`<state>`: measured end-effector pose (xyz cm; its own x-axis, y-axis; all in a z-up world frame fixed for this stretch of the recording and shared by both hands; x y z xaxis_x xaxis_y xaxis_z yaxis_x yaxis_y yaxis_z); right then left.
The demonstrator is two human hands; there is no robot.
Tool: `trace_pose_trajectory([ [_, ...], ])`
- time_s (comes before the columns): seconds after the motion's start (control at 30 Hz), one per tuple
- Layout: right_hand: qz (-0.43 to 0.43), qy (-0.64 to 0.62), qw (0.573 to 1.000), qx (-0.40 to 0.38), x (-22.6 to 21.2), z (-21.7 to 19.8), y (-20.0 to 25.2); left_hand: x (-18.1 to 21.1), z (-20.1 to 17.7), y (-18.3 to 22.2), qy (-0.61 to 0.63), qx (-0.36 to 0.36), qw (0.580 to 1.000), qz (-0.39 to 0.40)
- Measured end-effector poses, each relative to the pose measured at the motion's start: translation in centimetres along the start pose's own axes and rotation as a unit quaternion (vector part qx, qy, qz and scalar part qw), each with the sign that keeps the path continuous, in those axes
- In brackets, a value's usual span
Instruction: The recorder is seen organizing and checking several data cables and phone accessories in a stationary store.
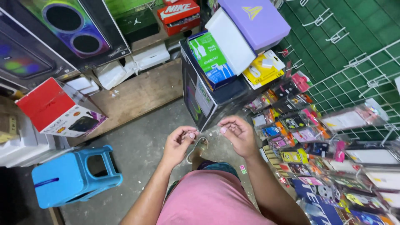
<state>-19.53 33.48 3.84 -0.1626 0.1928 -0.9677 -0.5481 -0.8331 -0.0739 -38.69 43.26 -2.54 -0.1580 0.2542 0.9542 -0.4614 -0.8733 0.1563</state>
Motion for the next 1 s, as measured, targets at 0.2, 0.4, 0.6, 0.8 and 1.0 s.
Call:
trace_pose_trajectory([
  [0.2,0.031,0.009,0.999,0.041,2.5,-1.1,-7.5,1.9,2.6,-10.0,-0.009,-0.046,0.999,0.024],
  [0.4,0.071,0.011,0.997,0.024,5.0,-0.9,-12.5,4.2,5.9,-16.8,-0.012,-0.082,0.995,0.057],
  [0.6,0.105,-0.011,0.994,0.039,6.4,-0.7,-14.7,2.1,8.0,-20.1,-0.006,-0.147,0.988,0.045],
  [0.8,0.080,-0.006,0.994,0.069,8.1,-0.5,-16.7,0.5,9.2,-23.9,-0.004,-0.195,0.981,-0.024],
  [1.0,0.101,0.065,0.979,0.164,8.4,-0.3,-19.2,2.0,9.7,-28.2,-0.055,-0.270,0.961,0.007],
])
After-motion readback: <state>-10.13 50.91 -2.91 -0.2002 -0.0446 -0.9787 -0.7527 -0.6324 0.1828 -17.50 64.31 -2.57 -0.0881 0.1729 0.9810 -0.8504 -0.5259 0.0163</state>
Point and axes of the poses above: each hand's wrist, its own y-axis away from the middle knuckle, its own z-axis out of the palm, x = y × z, the point moved 9 cm from there along -y, towards the middle knuckle, and after that the axes turned 14 degrees about x, right-handed, at the moved point
